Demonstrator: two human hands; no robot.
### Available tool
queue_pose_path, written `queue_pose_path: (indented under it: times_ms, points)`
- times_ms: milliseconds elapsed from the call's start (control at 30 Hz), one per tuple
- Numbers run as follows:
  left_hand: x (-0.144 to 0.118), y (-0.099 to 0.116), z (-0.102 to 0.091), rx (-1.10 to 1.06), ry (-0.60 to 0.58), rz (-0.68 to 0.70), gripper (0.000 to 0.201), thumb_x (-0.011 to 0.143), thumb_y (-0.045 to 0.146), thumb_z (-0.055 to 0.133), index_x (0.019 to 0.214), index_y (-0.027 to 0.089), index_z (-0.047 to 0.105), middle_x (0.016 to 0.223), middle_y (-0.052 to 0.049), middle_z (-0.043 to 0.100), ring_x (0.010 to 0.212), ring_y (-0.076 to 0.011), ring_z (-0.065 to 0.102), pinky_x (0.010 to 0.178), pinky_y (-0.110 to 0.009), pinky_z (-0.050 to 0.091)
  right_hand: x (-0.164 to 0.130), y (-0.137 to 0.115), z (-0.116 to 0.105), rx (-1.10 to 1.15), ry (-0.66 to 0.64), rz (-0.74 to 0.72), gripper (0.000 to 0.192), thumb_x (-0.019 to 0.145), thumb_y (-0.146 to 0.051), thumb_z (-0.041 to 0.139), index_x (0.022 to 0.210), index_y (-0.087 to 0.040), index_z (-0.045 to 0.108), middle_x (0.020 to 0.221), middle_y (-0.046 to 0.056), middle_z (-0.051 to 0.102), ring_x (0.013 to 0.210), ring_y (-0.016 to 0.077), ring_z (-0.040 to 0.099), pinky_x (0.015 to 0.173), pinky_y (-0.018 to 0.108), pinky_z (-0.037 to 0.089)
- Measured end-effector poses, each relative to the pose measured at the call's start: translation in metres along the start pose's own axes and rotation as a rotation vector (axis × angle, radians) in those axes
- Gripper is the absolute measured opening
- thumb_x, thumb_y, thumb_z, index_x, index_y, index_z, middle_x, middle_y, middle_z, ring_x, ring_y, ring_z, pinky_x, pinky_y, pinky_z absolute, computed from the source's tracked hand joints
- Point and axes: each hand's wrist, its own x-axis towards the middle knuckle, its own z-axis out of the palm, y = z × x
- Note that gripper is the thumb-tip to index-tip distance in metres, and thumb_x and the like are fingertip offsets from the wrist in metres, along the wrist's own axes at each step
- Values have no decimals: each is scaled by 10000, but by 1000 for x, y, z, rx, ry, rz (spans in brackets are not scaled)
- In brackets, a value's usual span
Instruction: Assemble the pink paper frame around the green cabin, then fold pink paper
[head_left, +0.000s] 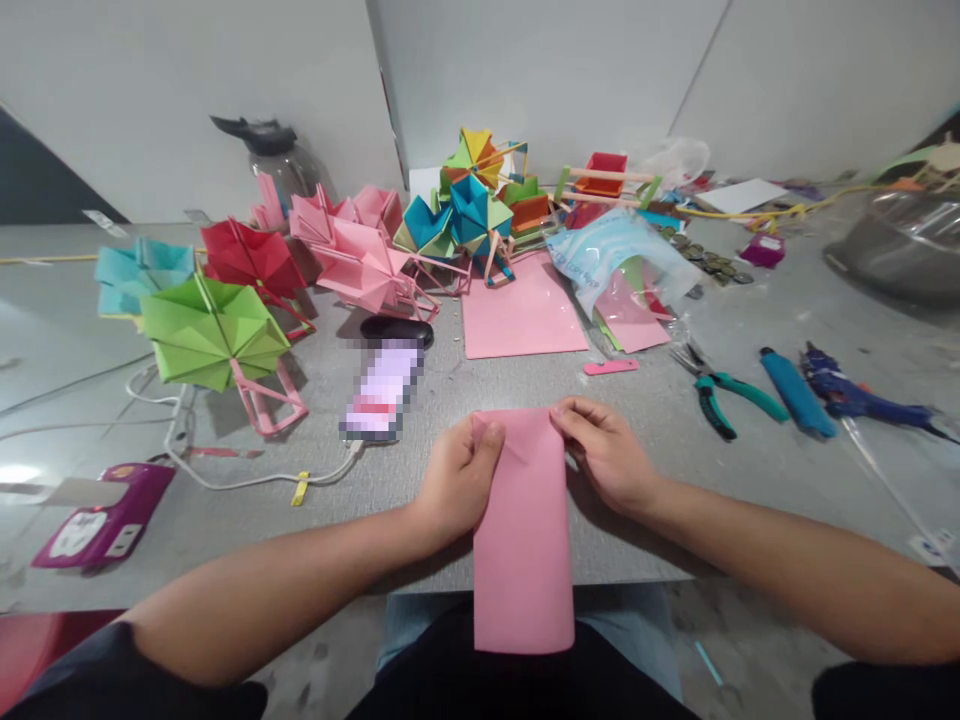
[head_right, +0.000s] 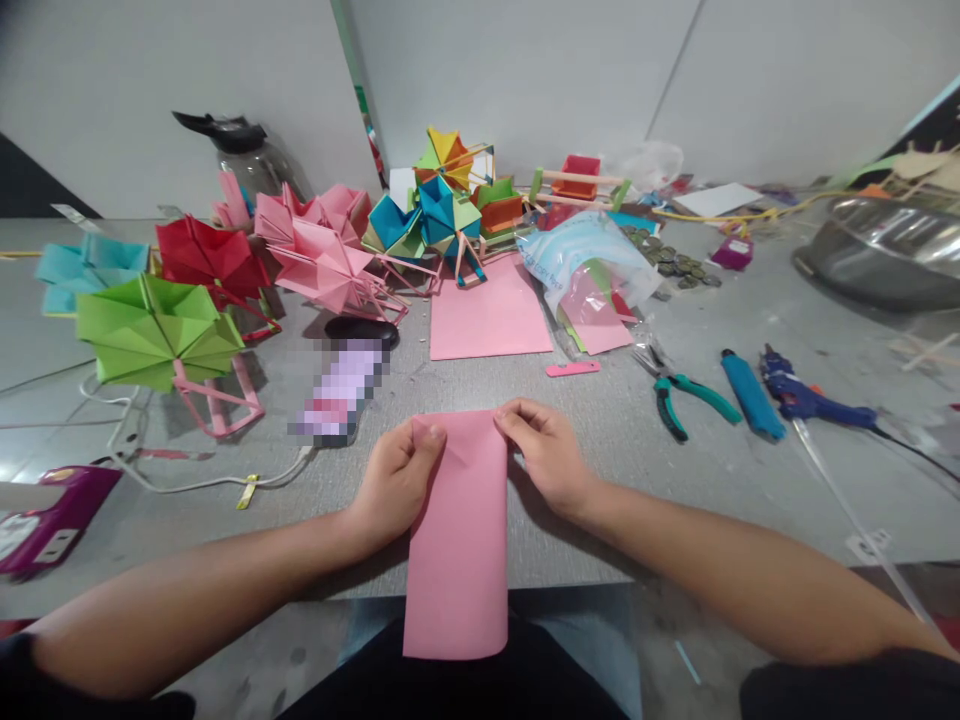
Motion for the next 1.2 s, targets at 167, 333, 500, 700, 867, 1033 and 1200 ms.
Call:
queue_pose_path:
  times_ms: [167,333,500,700,867,1033,1200]
  points:
    - [1,1,-1,26,30,-7,434,1049,539,554,814,183,630,726,-12,635,634,-147,536,590,-277,409,3,-3,-4,-178,8,-80,532,859,-681,790,639,-236,596,621,-25,468,607,150,371,595,334,300]
    - [1,4,-1,-10,21,-3,446,1054,555,563,886,165,698,773,-39,699,662,-166,584,615,-287,456,5,-4,-5,-323,21,-160,598,896,-727,722,611,-249,502,618,-23,454,603,151,381,598,341,318]
    - [2,0,-1,13,67,13,477,1058,576,555,809,179,643,708,-9,616,620,-146,516,573,-275,396,5,-3,-4,-356,-43,-161,551,942,-693,663,647,-248,527,621,-14,496,595,156,423,593,340,329]
    - [6,0,-2,-19,93,-8,408,1028,555,614,860,185,655,796,-34,677,698,-171,570,612,-279,447,5,-3,-5,-446,-11,-235,601,976,-716,625,638,-263,424,592,-37,408,579,148,345,575,330,310]
    - [3,1,3,-113,-20,-54,350,1028,485,618,1105,161,725,983,-95,779,825,-224,682,725,-328,547,9,-3,-7,-428,73,-284,616,971,-762,617,651,-263,449,604,-38,411,579,148,349,566,327,313]
    - [1,0,4,-91,-16,-34,333,1054,453,590,1129,162,732,1050,-115,811,899,-256,725,802,-372,575,10,-5,-7,-380,63,-263,610,956,-764,643,652,-254,504,598,-14,487,585,157,420,569,321,348]
    - [2,-1,2,-51,17,-7,317,1070,436,558,1074,165,722,1024,-107,808,885,-250,720,794,-369,557,6,-3,-5,-359,-20,-203,610,939,-763,651,655,-245,501,626,-6,497,604,156,408,574,317,358]
